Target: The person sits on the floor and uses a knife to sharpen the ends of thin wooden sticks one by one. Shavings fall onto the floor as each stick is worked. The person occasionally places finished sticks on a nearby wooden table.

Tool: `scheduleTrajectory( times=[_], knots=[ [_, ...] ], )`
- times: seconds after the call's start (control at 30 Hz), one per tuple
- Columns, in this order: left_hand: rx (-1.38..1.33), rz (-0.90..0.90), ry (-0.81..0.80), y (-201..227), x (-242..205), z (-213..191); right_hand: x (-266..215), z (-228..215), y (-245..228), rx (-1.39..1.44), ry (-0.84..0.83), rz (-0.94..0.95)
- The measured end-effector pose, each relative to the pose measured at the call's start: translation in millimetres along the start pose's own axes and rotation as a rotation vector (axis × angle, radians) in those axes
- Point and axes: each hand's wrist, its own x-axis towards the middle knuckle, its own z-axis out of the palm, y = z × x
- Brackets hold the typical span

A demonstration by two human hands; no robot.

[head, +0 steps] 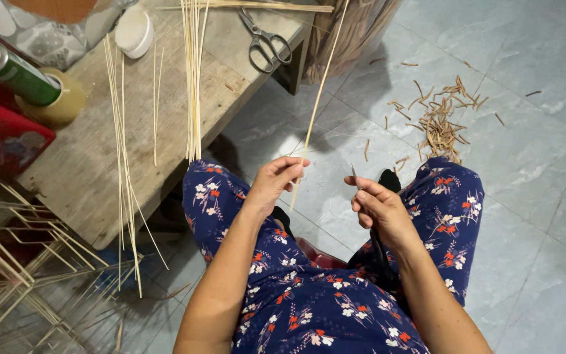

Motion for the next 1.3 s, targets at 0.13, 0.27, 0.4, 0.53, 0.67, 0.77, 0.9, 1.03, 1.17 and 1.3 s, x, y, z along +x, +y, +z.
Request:
scheduleTrajectory(
  times=[0.13, 0.27, 0.4, 0.53, 0.67, 0.77, 0.9, 1.03, 1.17, 1.3],
  knots=[
    [0.029, 0.000, -0.069, 2.2, 0.6, 13.8, -2.8, 7.9, -2.3, -0.062, 0.042, -0.008],
    [0.020, -0.053, -0.134, 1.7, -0.6, 25.6, -5.4, 12.9, -4.5, -0.062, 0.004, -0.054],
    [0.024, -0.056, -0.147, 1.9, 0.1, 31.5, -2.0, 8.8, -3.5, -0.019, 0.006, -0.067],
    [0.016, 0.029, -0.109, 9.2, -1.4, 32.1, -3.3, -2.1, 2.9, -0.064, 0.049, -0.046],
    [-0.026, 0.205, 0.070, 29.0, -12.9, 3.9, -6.0, -16.3, 3.7, -0.101, 0.105, -0.027],
    [-0.068, 0.293, 0.258, 45.8, -26.3, -35.2, -3.0, -23.4, 4.4, -0.073, 0.112, -0.056],
    [-0.035, 0.274, 0.531, 52.5, -60.8, -110.7, -0.2, -28.2, 8.0, -0.055, 0.123, -0.036],
    [0.171, 0.232, 0.823, 38.0, -97.0, -194.2, 2.5, -27.9, 10.9, -0.049, 0.126, -0.002],
    [0.236, 0.129, 1.002, 9.4, -120.7, -251.1, 4.0, -26.1, 13.7, -0.089, 0.137, 0.013],
    [0.571, 0.018, 1.143, -10.3, -138.0, -272.7, 5.4, -22.5, 14.2, -0.081, 0.134, 0.016]
  ],
)
